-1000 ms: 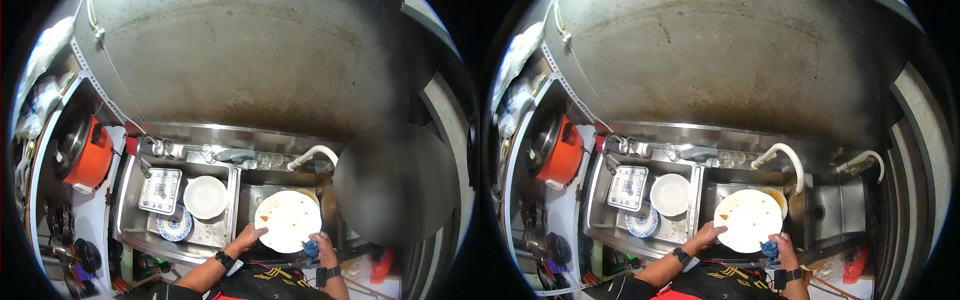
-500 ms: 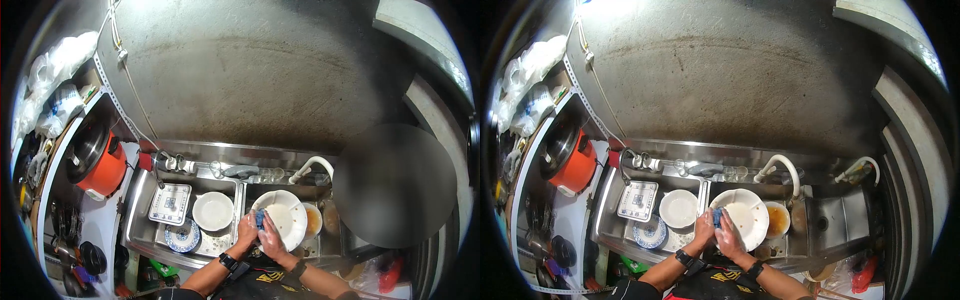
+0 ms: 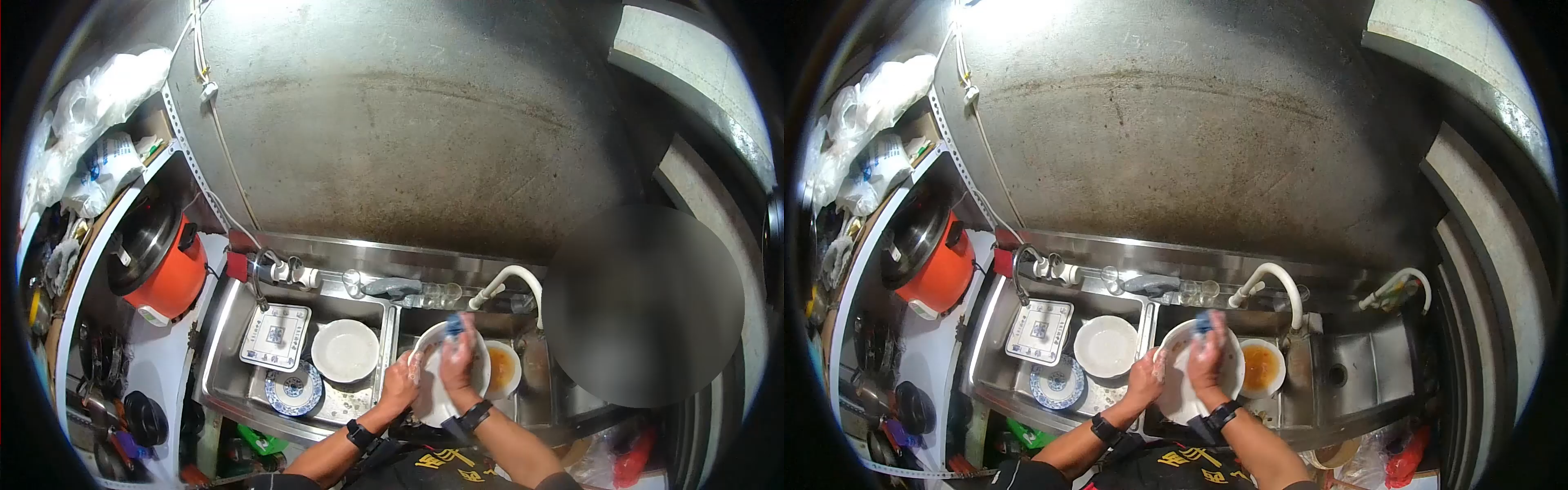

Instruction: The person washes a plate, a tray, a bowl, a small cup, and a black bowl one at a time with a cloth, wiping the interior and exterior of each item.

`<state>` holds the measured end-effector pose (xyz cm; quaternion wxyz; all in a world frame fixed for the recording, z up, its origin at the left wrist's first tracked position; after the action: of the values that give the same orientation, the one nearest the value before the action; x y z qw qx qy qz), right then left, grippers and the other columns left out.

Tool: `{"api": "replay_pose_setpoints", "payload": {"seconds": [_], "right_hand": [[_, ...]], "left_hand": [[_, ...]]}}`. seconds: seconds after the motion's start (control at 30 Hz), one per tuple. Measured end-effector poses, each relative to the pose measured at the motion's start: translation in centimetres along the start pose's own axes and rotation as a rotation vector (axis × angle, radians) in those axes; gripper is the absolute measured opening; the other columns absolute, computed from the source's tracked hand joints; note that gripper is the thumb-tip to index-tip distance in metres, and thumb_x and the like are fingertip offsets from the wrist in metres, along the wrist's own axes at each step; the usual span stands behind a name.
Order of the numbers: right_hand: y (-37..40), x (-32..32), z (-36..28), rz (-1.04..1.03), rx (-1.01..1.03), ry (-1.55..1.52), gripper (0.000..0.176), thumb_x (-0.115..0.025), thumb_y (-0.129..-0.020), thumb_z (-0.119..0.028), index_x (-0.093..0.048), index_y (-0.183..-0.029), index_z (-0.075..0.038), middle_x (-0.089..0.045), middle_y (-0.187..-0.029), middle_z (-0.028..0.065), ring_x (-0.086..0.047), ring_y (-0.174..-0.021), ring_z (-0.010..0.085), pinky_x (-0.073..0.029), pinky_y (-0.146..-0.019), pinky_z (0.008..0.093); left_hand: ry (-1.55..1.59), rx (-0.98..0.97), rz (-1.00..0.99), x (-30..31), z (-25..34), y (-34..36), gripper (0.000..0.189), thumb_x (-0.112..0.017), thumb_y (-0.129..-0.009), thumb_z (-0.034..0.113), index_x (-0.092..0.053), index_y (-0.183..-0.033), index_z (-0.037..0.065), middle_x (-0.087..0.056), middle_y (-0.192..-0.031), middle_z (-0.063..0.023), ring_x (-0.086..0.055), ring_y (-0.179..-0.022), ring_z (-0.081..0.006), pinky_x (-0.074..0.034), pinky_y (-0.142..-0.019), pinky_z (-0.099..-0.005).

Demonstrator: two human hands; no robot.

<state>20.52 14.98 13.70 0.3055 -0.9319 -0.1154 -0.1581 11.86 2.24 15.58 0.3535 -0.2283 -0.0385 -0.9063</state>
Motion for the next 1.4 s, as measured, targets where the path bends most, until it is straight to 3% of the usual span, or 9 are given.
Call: {"api": "replay_pose_setpoints", "payload": {"seconds": [0.1,0.2,0.3,0.47,0.6,0.83,0.93,1.2,1.4], "right_hand": [[1.7,-0.2,-5.6,-0.227,0.114,-0.244,0.036,-0.058,-0.085,0.002,-0.058,-0.121,0.005,-0.055,-0.134,0.0228,-0.051,-0.127,0.0383,-0.039,-0.109,0.0425],[3.6,1.0,-5.9,-0.411,0.002,-0.230,0.018,-0.069,-0.083,-0.004,-0.066,-0.100,0.002,-0.066,-0.116,0.0217,-0.064,-0.108,0.0360,-0.052,-0.092,0.0385],[3.6,3.4,-5.3,-0.549,0.148,-0.107,0.017,-0.072,-0.079,-0.007,-0.065,-0.092,0.001,-0.067,-0.107,0.0203,-0.065,-0.098,0.0351,-0.053,-0.084,0.0380],[1.7,6.2,0.6,-0.354,0.248,0.271,0.027,-0.070,-0.074,-0.005,-0.064,-0.100,-0.001,-0.059,-0.124,0.0188,-0.051,-0.119,0.0388,-0.041,-0.101,0.0475],[-1.8,4.5,1.1,-0.002,0.118,0.161,0.043,-0.063,-0.079,-0.001,-0.056,-0.122,-0.001,-0.042,-0.146,0.0222,-0.039,-0.135,0.0428,-0.030,-0.113,0.0490],[3.5,1.2,-3.5,-0.459,0.262,-0.193,0.048,-0.058,-0.084,-0.002,-0.058,-0.131,-0.007,-0.039,-0.152,0.0211,-0.030,-0.144,0.0421,-0.023,-0.117,0.0524],[3.2,4.2,-2.4,-0.641,0.306,0.220,0.050,-0.065,-0.082,-0.014,-0.059,-0.132,-0.015,-0.036,-0.153,0.0205,-0.027,-0.145,0.0411,-0.019,-0.115,0.0619],[-1.9,1.3,-0.9,-0.077,0.099,0.091,0.054,-0.058,-0.087,0.000,-0.050,-0.140,-0.005,-0.031,-0.156,0.0204,-0.023,-0.147,0.0403,-0.021,-0.119,0.0464],[4.1,1.1,-4.3,-0.531,0.215,-0.133,0.041,-0.057,-0.086,-0.001,-0.059,-0.128,-0.002,-0.041,-0.150,0.0212,-0.031,-0.144,0.0406,-0.025,-0.117,0.0505]], "left_hand": [[-0.012,-0.019,0.004,-1.8,-1.9,-0.8,0.044,-0.038,-0.104,0.037,-0.062,-0.108,0.001,-0.066,-0.088,-0.0272,-0.065,-0.082,-0.0463,-0.050,-0.071,-0.0509],[0.865,0.384,-0.070,-2.5,-5.4,-1.9,0.044,-0.041,-0.105,0.039,-0.061,-0.119,0.001,-0.065,-0.100,-0.0063,-0.060,-0.088,-0.0132,-0.050,-0.079,-0.0303],[0.784,0.339,0.111,-1.8,-2.2,-2.1,0.037,-0.045,-0.105,0.032,-0.060,-0.120,0.001,-0.066,-0.097,-0.0065,-0.060,-0.085,-0.0122,-0.050,-0.077,-0.0287],[0.169,0.103,0.163,-0.6,-1.8,-1.5,0.044,-0.049,-0.101,0.035,-0.062,-0.119,-0.003,-0.068,-0.093,-0.0278,-0.068,-0.087,-0.0411,-0.053,-0.075,-0.0429],[0.107,0.116,0.030,-0.6,0.8,0.0,0.040,-0.048,-0.101,0.034,-0.064,-0.121,0.003,-0.069,-0.096,-0.0243,-0.068,-0.087,-0.0398,-0.053,-0.074,-0.0433],[0.256,0.013,0.182,-0.3,1.1,-1.2,0.035,-0.046,-0.102,0.029,-0.063,-0.116,0.001,-0.068,-0.094,-0.0259,-0.067,-0.086,-0.0424,-0.052,-0.073,-0.0448],[0.071,-0.106,0.253,0.8,-1.5,-1.6,0.036,-0.046,-0.102,0.027,-0.062,-0.117,-0.001,-0.068,-0.095,-0.0262,-0.066,-0.087,-0.0431,-0.052,-0.074,-0.0440],[0.060,-0.017,0.087,-0.7,0.7,1.1,0.039,-0.045,-0.103,0.033,-0.063,-0.114,0.000,-0.067,-0.088,-0.0256,-0.066,-0.083,-0.0440,-0.050,-0.071,-0.0459],[0.331,0.088,0.261,0.6,0.9,-1.0,0.036,-0.046,-0.104,0.029,-0.063,-0.111,-0.002,-0.068,-0.082,-0.0179,-0.063,-0.071,-0.0292,-0.049,-0.067,-0.0388]]}}
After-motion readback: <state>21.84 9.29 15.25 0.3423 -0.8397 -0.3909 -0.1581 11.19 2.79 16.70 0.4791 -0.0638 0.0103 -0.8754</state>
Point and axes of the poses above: each hand's wrist, its own y-axis away from the middle knuckle, its own x-axis out of the back of the hand, z = x × y, the point moved 2 cm from there along -y, towards the middle knuckle
